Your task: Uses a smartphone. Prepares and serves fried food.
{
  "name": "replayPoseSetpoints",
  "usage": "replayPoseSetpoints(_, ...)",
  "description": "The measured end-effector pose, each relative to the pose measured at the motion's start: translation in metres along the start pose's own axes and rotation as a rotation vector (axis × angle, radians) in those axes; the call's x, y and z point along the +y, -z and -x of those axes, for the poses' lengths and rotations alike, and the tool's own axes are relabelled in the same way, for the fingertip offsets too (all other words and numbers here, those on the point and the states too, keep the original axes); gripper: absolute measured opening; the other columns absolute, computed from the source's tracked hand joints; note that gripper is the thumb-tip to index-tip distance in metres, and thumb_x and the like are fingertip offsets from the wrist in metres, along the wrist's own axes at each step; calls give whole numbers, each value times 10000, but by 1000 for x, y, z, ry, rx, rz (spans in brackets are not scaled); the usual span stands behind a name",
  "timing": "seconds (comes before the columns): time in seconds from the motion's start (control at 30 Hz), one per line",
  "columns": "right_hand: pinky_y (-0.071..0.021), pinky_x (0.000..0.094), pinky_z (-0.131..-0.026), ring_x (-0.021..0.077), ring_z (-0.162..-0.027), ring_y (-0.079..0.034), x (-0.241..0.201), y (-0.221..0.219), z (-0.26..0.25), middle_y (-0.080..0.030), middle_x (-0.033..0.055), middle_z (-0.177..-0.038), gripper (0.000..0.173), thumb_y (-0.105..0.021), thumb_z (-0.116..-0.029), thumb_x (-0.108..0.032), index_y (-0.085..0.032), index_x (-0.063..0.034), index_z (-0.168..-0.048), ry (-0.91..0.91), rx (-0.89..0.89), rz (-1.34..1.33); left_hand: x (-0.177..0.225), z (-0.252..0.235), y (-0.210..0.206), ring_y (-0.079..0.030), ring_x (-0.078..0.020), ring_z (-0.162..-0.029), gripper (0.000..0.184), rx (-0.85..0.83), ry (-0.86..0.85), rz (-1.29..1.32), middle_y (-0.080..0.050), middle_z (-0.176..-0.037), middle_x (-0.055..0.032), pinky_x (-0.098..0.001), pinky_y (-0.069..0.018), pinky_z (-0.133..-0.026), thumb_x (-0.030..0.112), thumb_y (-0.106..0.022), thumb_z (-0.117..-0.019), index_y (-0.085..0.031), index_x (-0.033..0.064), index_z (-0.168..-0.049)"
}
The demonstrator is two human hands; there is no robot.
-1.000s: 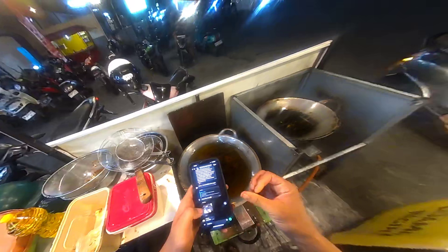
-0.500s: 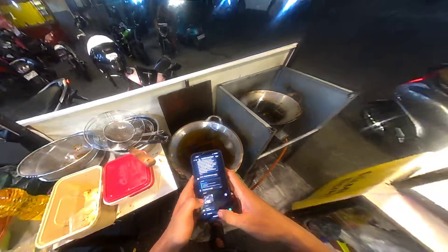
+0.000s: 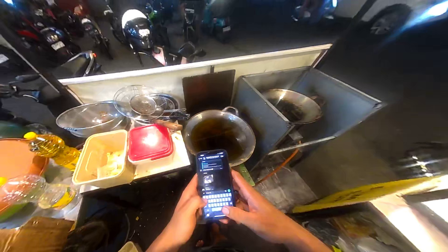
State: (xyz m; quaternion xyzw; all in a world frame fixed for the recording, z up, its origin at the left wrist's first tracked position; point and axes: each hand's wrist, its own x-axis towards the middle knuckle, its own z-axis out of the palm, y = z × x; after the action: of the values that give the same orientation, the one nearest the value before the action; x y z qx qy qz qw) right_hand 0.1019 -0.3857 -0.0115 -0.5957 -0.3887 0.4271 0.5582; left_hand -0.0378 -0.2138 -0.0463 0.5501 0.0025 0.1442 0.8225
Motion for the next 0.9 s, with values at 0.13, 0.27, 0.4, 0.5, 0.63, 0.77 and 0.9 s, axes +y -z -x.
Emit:
replayPoseSetpoints(0.13,-612,343,-699,218,-853,-688,9,-2,-5,-685,89,-1120,368,-634,-1013,-367,-614,-161,-1318,253,316,83,5,24,2,-684,-356,-1086,592,5,-15,91,-608,-1288,-226,-535,-632,-807,93,-417,-958,-298,45,-1536)
replayPoseSetpoints(0.27,-576,286,-633,168,-709,-635,-1,0,-1,-662,72,-880,319,-484,-1078,-276,-701,-96,-926,365,425,54,11,42,1,-682,-395,-1112,674,-26,-23,81,-603,-1321,-241,-561,-635,-812,-27,-469,-913,-253,44,-1547)
replayPoseSetpoints(0.4,-581,283,-644,176,-728,-649,1,-3,7,-677,92,-933,343,-440,-1089,-255,-704,-78,-959,364,386,38,12,47,-4,-669,-423,-1146,800,-90,-46,40,-583,-1357,-251,-577,-635,-844,-105,-548,-879,-159,24,-1567)
replayPoseSetpoints(0.5,-585,295,-658,193,-761,-671,6,-3,16,-706,115,-1003,344,-402,-1086,-220,-719,-86,-1079,338,383,18,11,46,-11,-671,-405,-1155,816,-100,-33,27,-586,-1364,-232,-569,-634,-863,-133,-553,-874,-147,21,-1565)
replayPoseSetpoints(0.63,-588,306,-659,178,-676,-659,10,-1,34,-663,96,-764,445,-346,-1005,-57,-678,-124,-1293,368,433,7,5,42,-12,-661,-410,-1159,802,-160,1,65,-572,-1367,-240,-585,-623,-864,-120,-516,-867,-160,21,-1571)
replayPoseSetpoints(0.77,-538,253,-600,95,-525,-543,19,4,56,-543,31,-594,566,-319,-925,-50,-594,-127,-1414,360,437,-24,-6,35,-18,-652,-417,-1174,798,-212,43,100,-567,-1372,-240,-603,-612,-879,-83,-539,-871,-176,35,-1571)
replayPoseSetpoints(0.9,-541,295,-641,158,-643,-593,26,3,68,-599,69,-731,462,-510,-1025,-301,-559,-188,-1471,236,539,13,-15,26,-26,-646,-391,-1188,824,-299,56,134,-557,-1385,-225,-584,-608,-903,-86,-553,-865,-161,35,-1579)
